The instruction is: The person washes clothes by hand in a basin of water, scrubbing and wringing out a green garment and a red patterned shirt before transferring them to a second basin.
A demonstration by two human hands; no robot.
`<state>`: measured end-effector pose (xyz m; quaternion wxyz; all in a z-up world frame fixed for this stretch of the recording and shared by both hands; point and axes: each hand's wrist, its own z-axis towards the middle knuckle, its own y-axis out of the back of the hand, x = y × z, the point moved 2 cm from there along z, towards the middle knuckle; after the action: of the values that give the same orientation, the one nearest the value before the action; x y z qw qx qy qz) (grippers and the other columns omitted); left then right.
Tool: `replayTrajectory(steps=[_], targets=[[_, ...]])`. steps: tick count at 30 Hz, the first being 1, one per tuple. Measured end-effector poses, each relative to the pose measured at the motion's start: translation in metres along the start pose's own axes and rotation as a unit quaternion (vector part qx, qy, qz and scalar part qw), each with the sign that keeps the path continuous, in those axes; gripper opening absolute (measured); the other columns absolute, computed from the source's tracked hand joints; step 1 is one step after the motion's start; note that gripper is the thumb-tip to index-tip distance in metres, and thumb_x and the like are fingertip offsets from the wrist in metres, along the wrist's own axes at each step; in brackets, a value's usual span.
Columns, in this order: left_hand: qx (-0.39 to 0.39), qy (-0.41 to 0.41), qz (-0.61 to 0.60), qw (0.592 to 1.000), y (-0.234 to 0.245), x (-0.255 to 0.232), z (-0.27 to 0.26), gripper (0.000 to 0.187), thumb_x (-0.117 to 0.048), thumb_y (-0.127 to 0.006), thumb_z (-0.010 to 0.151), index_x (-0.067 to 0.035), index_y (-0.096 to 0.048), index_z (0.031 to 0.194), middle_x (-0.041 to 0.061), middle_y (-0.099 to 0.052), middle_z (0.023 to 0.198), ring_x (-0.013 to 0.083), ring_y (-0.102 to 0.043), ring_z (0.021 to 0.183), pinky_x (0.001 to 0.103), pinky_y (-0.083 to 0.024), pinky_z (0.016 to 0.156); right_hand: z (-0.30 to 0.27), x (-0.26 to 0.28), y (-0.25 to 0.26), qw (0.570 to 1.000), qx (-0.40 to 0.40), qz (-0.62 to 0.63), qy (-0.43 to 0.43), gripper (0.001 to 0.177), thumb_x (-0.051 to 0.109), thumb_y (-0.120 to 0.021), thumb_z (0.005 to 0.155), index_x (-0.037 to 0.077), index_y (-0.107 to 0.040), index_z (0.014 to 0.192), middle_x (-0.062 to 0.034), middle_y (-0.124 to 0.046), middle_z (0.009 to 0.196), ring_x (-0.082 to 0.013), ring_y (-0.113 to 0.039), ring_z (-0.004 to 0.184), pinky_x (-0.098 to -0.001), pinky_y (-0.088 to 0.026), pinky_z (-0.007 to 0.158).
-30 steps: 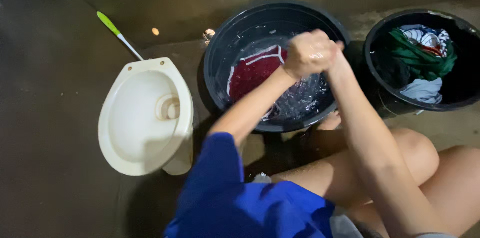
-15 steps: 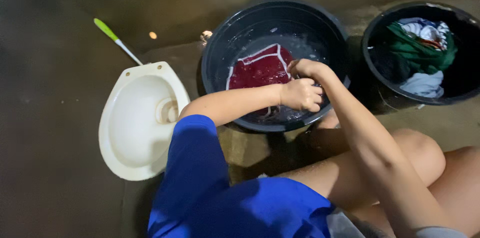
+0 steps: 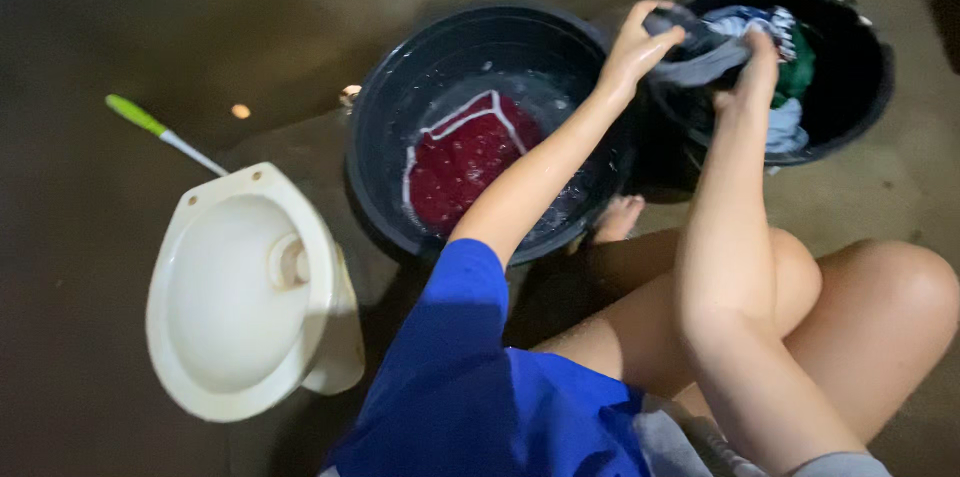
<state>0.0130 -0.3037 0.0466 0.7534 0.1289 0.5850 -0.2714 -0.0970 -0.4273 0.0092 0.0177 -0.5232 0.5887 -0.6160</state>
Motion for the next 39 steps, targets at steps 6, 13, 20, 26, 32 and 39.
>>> replayTrajectory(steps=[6, 13, 20, 26, 32, 39], targets=[[0.026, 0.052, -0.092, 0.994, -0.076, 0.06, 0.049, 0.051, -0.028, -0.076, 0.069, 0.0, -0.059, 0.108, 0.014, -0.063, 0.099, 0.0223, -0.058, 0.092, 0.033, -0.045, 0.081, 0.012, 0.039, 0.042, 0.94, -0.021, 0.219, 0.262, 0.036, 0.027, -0.063, 0.083, -0.002, -0.056, 0.104, -0.0159, -0.055, 0.106, -0.0303, -0.053, 0.101, -0.0455, -0.041, 0.094], [0.087, -0.134, 0.455, 0.876, -0.108, 0.086, 0.027, 0.066, -0.034, -0.068, 0.072, -0.029, -0.042, 0.132, 0.022, -0.016, 0.145, 0.04, -0.013, 0.135, 0.049, -0.016, 0.113, 0.019, 0.008, 0.069, 0.904, -0.221, 0.056, 0.362, 0.047, 0.01, -0.055, 0.075, 0.005, -0.055, 0.121, -0.0184, -0.051, 0.114, -0.0293, -0.049, 0.099, -0.0414, -0.043, 0.089], [0.255, -0.008, 0.502, 0.827, -0.058, 0.054, -0.048, 0.055, -0.026, -0.055, 0.08, -0.034, -0.038, 0.132, 0.011, -0.013, 0.146, 0.0394, -0.002, 0.134, 0.059, -0.011, 0.101, -0.017, -0.037, 0.023, 0.874, -0.26, -0.232, 0.337, 0.041, 0.002, -0.051, 0.065, 0.014, -0.064, 0.102, -0.0059, -0.027, 0.135, -0.0243, -0.046, 0.113, -0.0371, -0.046, 0.088], [-0.044, -0.147, 0.424, 0.892, 0.044, 0.071, -0.05, 0.044, -0.021, -0.063, 0.074, -0.014, -0.054, 0.116, 0.016, -0.043, 0.132, 0.037, -0.036, 0.125, 0.048, -0.035, 0.109, -0.086, -0.07, -0.058, 0.726, -0.134, -0.58, 0.345, 0.036, 0.006, -0.059, 0.069, 0.026, -0.069, 0.097, -0.0035, -0.03, 0.144, -0.0299, -0.015, 0.136, -0.0574, -0.004, 0.103], [-0.062, 0.164, 0.597, 0.783, 0.186, 0.065, -0.118, 0.065, -0.046, -0.068, 0.065, -0.028, -0.048, 0.124, 0.013, -0.023, 0.142, 0.0423, -0.016, 0.129, 0.062, -0.029, 0.092, -0.093, -0.155, -0.046, 0.691, 0.093, -0.661, 0.277, 0.034, 0.009, -0.057, 0.063, 0.027, -0.07, 0.089, -0.0056, -0.033, 0.141, -0.0313, -0.019, 0.135, -0.0538, -0.011, 0.104], [0.208, 0.373, 0.577, 0.696, 0.276, 0.129, -0.213, 0.115, -0.063, -0.075, 0.053, -0.031, -0.009, 0.142, 0.011, 0.014, 0.149, 0.0379, 0.022, 0.133, 0.068, 0.004, 0.098, -0.054, -0.278, 0.066, 0.526, 0.346, -0.773, 0.077, 0.03, 0.027, -0.065, 0.069, 0.021, -0.068, 0.099, -0.0089, -0.045, 0.128, -0.0353, -0.034, 0.121, -0.0429, -0.031, 0.099]])
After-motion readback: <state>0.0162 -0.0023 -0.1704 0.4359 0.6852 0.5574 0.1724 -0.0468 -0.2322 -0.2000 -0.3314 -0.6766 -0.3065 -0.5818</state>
